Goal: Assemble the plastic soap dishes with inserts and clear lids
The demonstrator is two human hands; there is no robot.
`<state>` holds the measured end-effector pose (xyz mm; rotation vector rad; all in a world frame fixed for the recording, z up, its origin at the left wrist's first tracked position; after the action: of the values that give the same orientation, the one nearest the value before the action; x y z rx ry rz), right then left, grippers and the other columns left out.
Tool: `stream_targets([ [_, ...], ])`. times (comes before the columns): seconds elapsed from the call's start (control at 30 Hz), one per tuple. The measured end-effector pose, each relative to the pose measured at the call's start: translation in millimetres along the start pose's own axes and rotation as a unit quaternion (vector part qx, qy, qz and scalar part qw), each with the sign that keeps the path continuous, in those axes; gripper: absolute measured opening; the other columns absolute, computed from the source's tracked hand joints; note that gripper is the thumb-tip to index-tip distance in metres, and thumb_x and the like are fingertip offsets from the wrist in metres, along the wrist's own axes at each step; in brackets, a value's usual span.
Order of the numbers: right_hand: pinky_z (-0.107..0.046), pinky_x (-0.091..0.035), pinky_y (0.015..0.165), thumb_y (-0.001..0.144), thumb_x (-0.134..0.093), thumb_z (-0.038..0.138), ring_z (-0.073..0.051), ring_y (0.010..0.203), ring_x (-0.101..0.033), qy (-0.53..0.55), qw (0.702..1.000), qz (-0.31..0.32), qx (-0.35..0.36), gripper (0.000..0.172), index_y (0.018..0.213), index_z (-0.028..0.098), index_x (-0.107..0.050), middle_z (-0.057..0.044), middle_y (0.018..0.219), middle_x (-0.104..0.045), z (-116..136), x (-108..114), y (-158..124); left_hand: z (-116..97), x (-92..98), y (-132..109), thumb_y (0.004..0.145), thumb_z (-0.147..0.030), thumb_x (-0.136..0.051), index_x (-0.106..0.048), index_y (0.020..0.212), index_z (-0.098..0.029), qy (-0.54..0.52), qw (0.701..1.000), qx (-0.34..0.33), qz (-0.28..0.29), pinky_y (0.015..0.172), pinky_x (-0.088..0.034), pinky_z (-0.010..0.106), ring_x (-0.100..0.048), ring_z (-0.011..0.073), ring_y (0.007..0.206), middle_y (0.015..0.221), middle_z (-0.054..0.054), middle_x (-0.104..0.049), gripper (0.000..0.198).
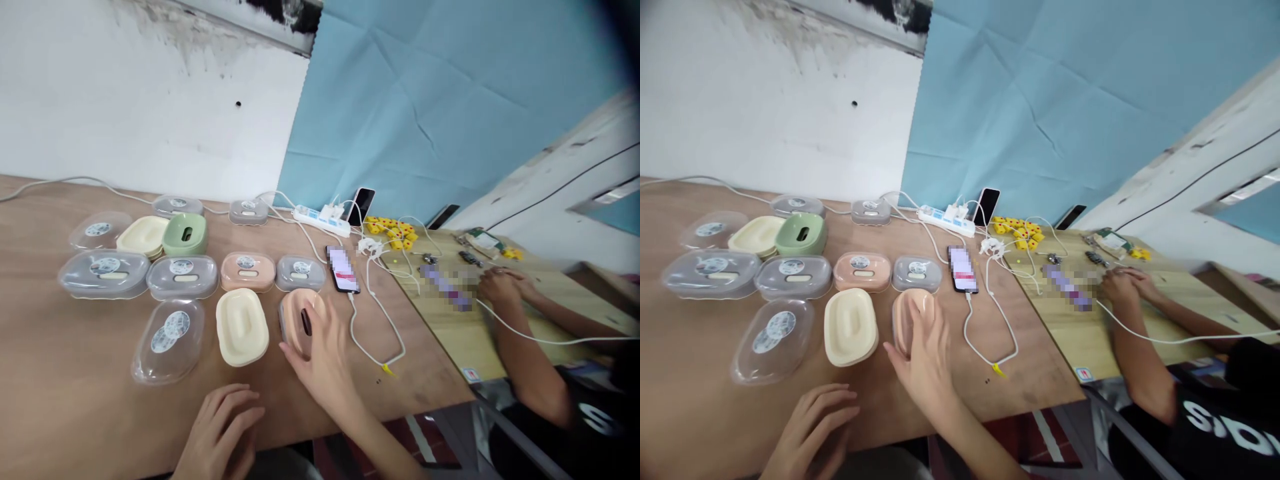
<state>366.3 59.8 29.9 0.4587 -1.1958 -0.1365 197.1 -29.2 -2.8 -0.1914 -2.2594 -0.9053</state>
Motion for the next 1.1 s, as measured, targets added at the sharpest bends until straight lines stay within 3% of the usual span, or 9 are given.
stream_targets([
  [0.13, -0.060, -0.041, 0.097, 0.087, -0.054, 0.033, -0.043, 0.135, -0.029, 0.001, 0.995, 0.086, -0.044, 0.063, 0.144, 0.024, -0.028, -0.019, 0.148, -0.024, -26, -19, -13, 10, 1.0, -3, 0.082, -0.001, -0.048, -0.057, 0.108, -0.019, -0.029, 0.999, 0.038, -0.015, 0.087, -0.048, 0.035, -0.052, 0.0228, 0.108, 0.105, 0.011, -0.061, 0.032],
  [0.23, -0.055, -0.041, 0.101, 0.086, -0.055, 0.033, -0.038, 0.138, -0.027, 0.040, 0.991, 0.102, -0.072, 0.071, 0.146, 0.025, -0.020, -0.016, 0.148, -0.026, -43, -18, -14, 14, 3.2, -6, 0.084, -0.002, -0.047, -0.057, 0.108, -0.019, -0.038, 0.997, 0.062, -0.028, 0.087, -0.048, 0.035, -0.052, 0.0224, 0.107, 0.104, 0.010, -0.059, 0.031],
  [0.43, -0.051, -0.039, 0.103, 0.078, -0.062, 0.030, -0.032, 0.128, -0.043, 0.090, 0.983, 0.107, -0.122, 0.087, 0.148, 0.024, -0.012, -0.014, 0.131, -0.042, -61, -15, -11, 15, 4.1, -4, 0.084, -0.004, -0.049, -0.056, 0.109, -0.018, 0.019, 0.999, 0.037, -0.020, 0.087, -0.047, 0.032, -0.051, 0.0211, 0.107, 0.107, 0.010, -0.059, 0.029],
  [0.6, -0.049, -0.038, 0.104, 0.077, -0.063, 0.033, -0.031, 0.129, -0.040, 0.105, 0.983, 0.097, -0.112, 0.087, 0.147, 0.023, -0.014, -0.012, 0.131, -0.043, -61, -16, -9, 23, 12.3, 11, 0.089, -0.013, -0.050, -0.054, 0.121, -0.014, 0.184, 0.983, 0.016, -0.017, 0.089, -0.043, 0.038, -0.051, 0.0264, 0.111, 0.117, 0.011, -0.062, 0.033],
  [0.7, -0.050, -0.039, 0.102, 0.078, -0.064, 0.038, -0.033, 0.128, -0.041, 0.091, 0.985, 0.095, -0.114, 0.086, 0.147, 0.021, -0.016, -0.013, 0.129, -0.045, -58, -16, -10, 28, 15.2, 26, 0.091, -0.016, -0.049, -0.058, 0.117, -0.015, 0.256, 0.967, -0.007, -0.009, 0.087, -0.040, 0.041, -0.053, 0.0300, 0.111, 0.117, 0.009, -0.065, 0.027],
  [0.8, -0.051, -0.039, 0.101, 0.078, -0.065, 0.041, -0.034, 0.127, -0.041, 0.077, 0.985, 0.091, -0.124, 0.087, 0.147, 0.020, -0.017, -0.015, 0.128, -0.045, -53, -17, -11, 32, 17.5, 38, 0.093, -0.014, -0.046, -0.063, 0.103, -0.018, 0.269, 0.963, -0.022, -0.003, 0.088, -0.037, 0.042, -0.058, 0.0281, 0.106, 0.106, 0.005, -0.070, 0.020],
  [0.9, -0.052, -0.038, 0.102, 0.078, -0.065, 0.041, -0.035, 0.125, -0.042, 0.081, 0.984, 0.089, -0.133, 0.087, 0.147, 0.020, -0.017, -0.015, 0.128, -0.044, -48, -19, -13, 36, 18.2, 42, 0.095, -0.013, -0.041, -0.064, 0.093, -0.020, 0.260, 0.965, -0.032, 0.017, 0.091, -0.034, 0.044, -0.062, 0.0257, 0.100, 0.096, 0.001, -0.072, 0.024],
  [1.1, -0.052, -0.040, 0.100, 0.086, -0.055, 0.043, -0.032, 0.123, -0.046, 0.135, 0.976, 0.076, -0.150, 0.066, 0.143, 0.025, -0.028, -0.013, 0.129, -0.043, -43, -14, -13, 37, 25.8, 38, 0.094, -0.014, -0.044, -0.062, 0.104, -0.019, 0.246, 0.968, -0.048, 0.009, 0.091, -0.038, 0.042, -0.063, 0.0240, 0.099, 0.102, 0.004, -0.071, 0.021],
])
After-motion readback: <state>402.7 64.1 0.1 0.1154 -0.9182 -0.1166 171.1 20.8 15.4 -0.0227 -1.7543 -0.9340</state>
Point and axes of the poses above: each hand's wrist, its own y-axis towards the middle knuckle, its own x-axis out of the back of the hand, z = x × y, the point moved 7 cm from there along y, towards the middle knuckle
